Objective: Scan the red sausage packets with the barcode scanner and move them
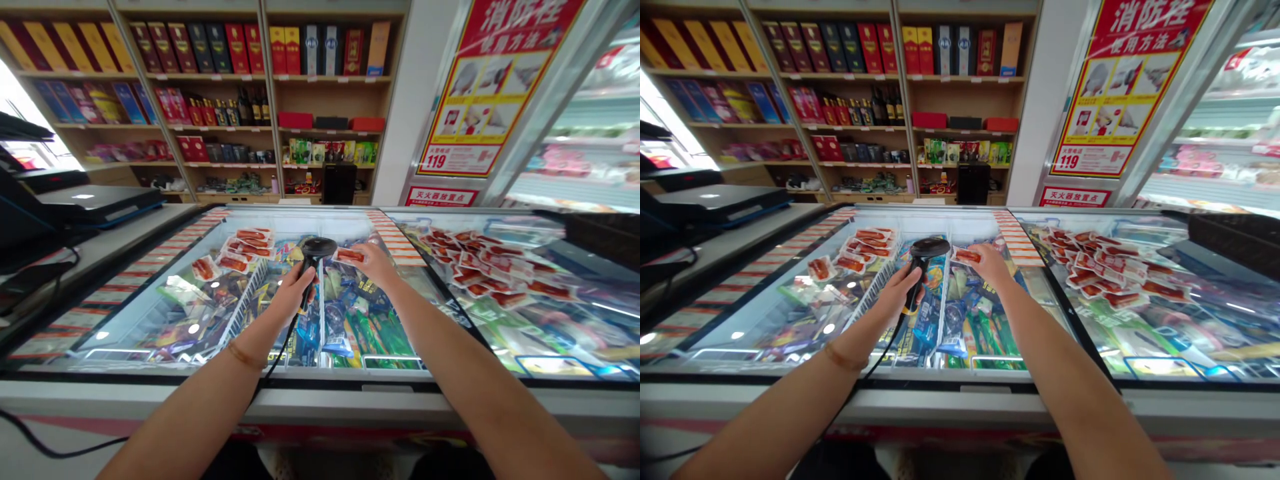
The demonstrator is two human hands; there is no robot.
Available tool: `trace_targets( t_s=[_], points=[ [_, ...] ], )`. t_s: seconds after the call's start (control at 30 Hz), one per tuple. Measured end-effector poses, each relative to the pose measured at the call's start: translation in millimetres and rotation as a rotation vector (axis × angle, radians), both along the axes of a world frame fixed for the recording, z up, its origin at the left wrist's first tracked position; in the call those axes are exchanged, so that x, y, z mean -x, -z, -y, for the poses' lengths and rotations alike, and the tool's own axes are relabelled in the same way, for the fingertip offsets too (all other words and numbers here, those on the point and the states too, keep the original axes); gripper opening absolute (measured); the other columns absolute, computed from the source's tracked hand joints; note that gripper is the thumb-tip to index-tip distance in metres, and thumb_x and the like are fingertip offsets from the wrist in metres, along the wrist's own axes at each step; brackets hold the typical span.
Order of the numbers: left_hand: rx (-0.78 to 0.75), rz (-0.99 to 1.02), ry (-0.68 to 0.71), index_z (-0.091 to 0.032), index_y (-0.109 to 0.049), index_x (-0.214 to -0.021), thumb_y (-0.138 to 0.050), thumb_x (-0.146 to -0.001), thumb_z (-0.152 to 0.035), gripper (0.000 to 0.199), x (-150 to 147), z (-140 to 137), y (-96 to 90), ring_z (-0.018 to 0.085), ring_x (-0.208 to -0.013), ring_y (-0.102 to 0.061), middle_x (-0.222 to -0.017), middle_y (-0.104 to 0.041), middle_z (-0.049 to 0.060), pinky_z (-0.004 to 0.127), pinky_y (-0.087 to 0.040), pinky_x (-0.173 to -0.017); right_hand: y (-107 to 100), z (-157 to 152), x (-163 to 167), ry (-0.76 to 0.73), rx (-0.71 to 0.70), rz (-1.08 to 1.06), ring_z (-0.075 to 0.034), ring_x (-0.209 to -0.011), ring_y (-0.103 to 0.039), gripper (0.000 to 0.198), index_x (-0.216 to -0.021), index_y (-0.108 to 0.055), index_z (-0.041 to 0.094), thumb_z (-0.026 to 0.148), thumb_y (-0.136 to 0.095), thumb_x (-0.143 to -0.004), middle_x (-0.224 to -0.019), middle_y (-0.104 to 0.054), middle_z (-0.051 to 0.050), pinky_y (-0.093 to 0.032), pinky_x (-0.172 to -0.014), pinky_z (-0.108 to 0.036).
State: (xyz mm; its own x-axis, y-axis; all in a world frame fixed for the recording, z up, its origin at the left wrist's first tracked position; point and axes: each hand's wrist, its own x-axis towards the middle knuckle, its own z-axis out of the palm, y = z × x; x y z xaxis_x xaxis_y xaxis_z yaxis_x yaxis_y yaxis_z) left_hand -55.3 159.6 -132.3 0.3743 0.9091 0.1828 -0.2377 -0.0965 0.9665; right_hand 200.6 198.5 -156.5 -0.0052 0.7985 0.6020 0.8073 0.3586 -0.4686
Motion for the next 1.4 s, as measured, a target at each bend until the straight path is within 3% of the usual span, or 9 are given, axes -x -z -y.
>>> trace_targets(
  t_s=[0.13,0.37,0.7,0.97,1.2,1.4],
  points=[
    [-0.023,-0.02,0.027,-0.017,-0.052,-0.084,-0.067,-0.074,-0.056,0.043,1.5,-1.0,2.0,0.005,-0.039,-0.047,-0.072,-0.058,-0.002,0.02,-0.032,-0.037,-3.4,-1.1,-1.9,0.097,-0.204,-0.043,-0.026,-0.1,-0.06,0.027,-0.106,-0.067,0.019,0.02,-0.06,-0.08,-0.102,-0.067,-0.01,-0.047,-0.093,-0.043],
    [-0.039,-0.064,0.098,-0.017,-0.053,-0.086,-0.067,-0.075,-0.056,0.042,3.2,3.5,0.1,0.005,-0.042,-0.047,-0.073,-0.059,-0.001,0.02,-0.032,-0.039,-7.4,2.7,-4.6,0.139,-0.325,-0.071,-0.026,-0.099,-0.058,0.028,-0.108,-0.064,0.018,0.019,-0.056,-0.081,-0.102,-0.063,-0.011,-0.047,-0.093,-0.042],
    [-0.006,-0.067,0.119,-0.017,-0.054,-0.091,-0.068,-0.074,-0.055,0.044,3.5,10.2,-5.6,0.006,-0.043,-0.047,-0.071,-0.058,-0.001,0.02,-0.032,-0.04,-5.8,-0.4,-3.7,0.133,-0.331,-0.073,-0.025,-0.102,-0.055,0.028,-0.108,-0.063,0.019,0.017,-0.056,-0.081,-0.103,-0.062,-0.01,-0.046,-0.095,-0.041],
    [0.0,-0.036,0.1,-0.017,-0.055,-0.088,-0.068,-0.075,-0.051,0.039,2.9,11.8,-4.2,0.005,-0.044,-0.048,-0.076,-0.06,0.0,0.019,-0.032,-0.041,-4.5,-0.1,-2.9,0.14,-0.256,-0.047,-0.027,-0.107,-0.055,0.029,-0.111,-0.062,0.021,0.02,-0.055,-0.084,-0.107,-0.062,-0.011,-0.044,-0.098,-0.042],
    [-0.042,-0.028,-0.058,-0.018,-0.052,-0.087,-0.07,-0.069,-0.058,0.047,0.4,5.4,-4.1,0.005,-0.039,-0.044,-0.069,-0.056,-0.003,0.02,-0.032,-0.037,5.9,-6.7,-0.4,0.169,-0.189,0.02,-0.027,-0.106,-0.055,0.03,-0.11,-0.062,0.02,0.016,-0.053,-0.082,-0.107,-0.059,-0.011,-0.046,-0.096,-0.044],
    [0.071,0.05,-0.312,-0.018,-0.051,-0.086,-0.067,-0.071,-0.057,0.044,21.0,15.1,-34.8,0.006,-0.039,-0.046,-0.067,-0.055,-0.004,0.02,-0.033,-0.037,0.2,-5.6,14.9,0.161,-0.156,0.106,-0.027,-0.106,-0.056,0.032,-0.113,-0.062,0.018,0.014,-0.05,-0.083,-0.108,-0.058,-0.013,-0.047,-0.095,-0.044]
  ],
)
